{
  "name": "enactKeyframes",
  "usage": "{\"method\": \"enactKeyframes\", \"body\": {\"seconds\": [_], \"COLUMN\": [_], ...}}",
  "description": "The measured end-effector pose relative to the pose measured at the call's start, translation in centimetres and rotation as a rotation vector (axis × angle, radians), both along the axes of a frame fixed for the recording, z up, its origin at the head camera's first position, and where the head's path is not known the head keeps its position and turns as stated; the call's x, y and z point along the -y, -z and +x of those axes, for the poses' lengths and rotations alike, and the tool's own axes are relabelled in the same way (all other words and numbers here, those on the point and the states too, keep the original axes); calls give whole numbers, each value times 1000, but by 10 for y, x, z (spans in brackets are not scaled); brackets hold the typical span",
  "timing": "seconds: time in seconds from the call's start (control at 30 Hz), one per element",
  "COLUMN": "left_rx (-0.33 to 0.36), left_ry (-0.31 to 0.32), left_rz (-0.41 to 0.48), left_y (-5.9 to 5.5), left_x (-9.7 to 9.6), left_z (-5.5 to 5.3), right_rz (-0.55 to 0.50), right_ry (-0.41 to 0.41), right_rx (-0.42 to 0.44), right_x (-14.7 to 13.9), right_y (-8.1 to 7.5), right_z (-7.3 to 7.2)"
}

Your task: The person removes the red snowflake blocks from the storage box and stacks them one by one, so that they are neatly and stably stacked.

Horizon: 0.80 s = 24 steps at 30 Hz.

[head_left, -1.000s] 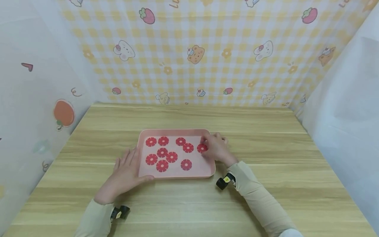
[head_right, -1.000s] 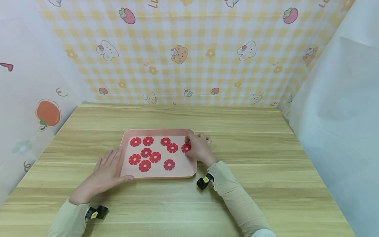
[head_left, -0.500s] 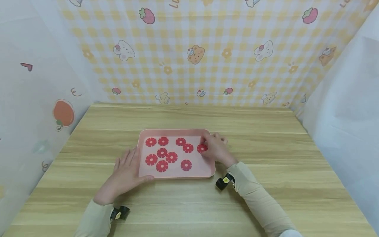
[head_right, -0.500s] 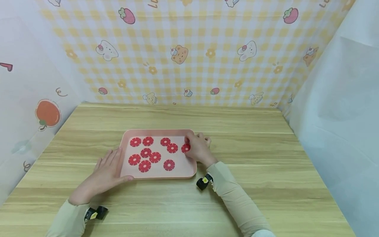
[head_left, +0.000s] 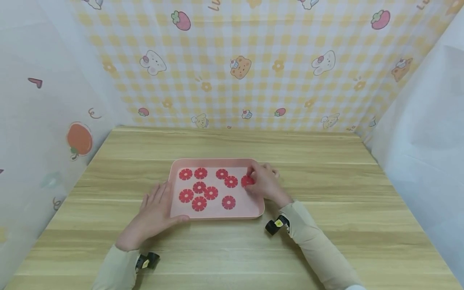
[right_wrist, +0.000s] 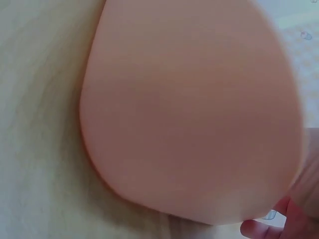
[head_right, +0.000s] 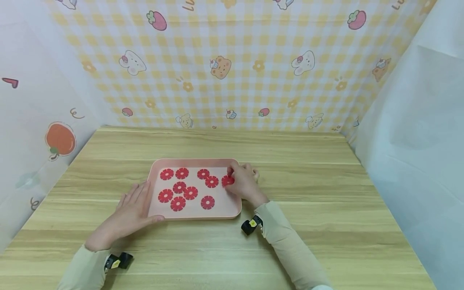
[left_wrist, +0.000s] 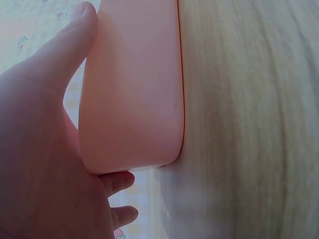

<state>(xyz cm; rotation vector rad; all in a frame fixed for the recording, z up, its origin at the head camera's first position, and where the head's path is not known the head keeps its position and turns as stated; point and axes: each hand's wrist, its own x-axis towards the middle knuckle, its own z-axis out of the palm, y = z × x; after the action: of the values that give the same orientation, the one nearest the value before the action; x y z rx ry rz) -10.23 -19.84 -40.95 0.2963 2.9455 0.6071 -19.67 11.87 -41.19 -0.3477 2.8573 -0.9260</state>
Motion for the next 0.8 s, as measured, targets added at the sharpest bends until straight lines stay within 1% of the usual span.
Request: {"method": "enactKeyframes", "body": {"seconds": [0.2, 0.3, 0.53, 0.8], "left_rx": [-8, -14, -14, -17], "left_ry": [-4, -3, 0, 4], "left_rz": [9, 11, 11, 12], "left_y": [0, 1, 2, 1], "left_x": [0, 0, -1, 0], "left_z": [0, -1, 0, 1], "right_rz": [-2, -25, -140, -170], "right_ry": [30, 16, -26, -28], "right_rx": [-47, -60, -3, -4], "right_x": [-2, -3, -9, -15], "right_y": [-9, -14, -21, -26], "right_z": [3, 3, 5, 7]}}
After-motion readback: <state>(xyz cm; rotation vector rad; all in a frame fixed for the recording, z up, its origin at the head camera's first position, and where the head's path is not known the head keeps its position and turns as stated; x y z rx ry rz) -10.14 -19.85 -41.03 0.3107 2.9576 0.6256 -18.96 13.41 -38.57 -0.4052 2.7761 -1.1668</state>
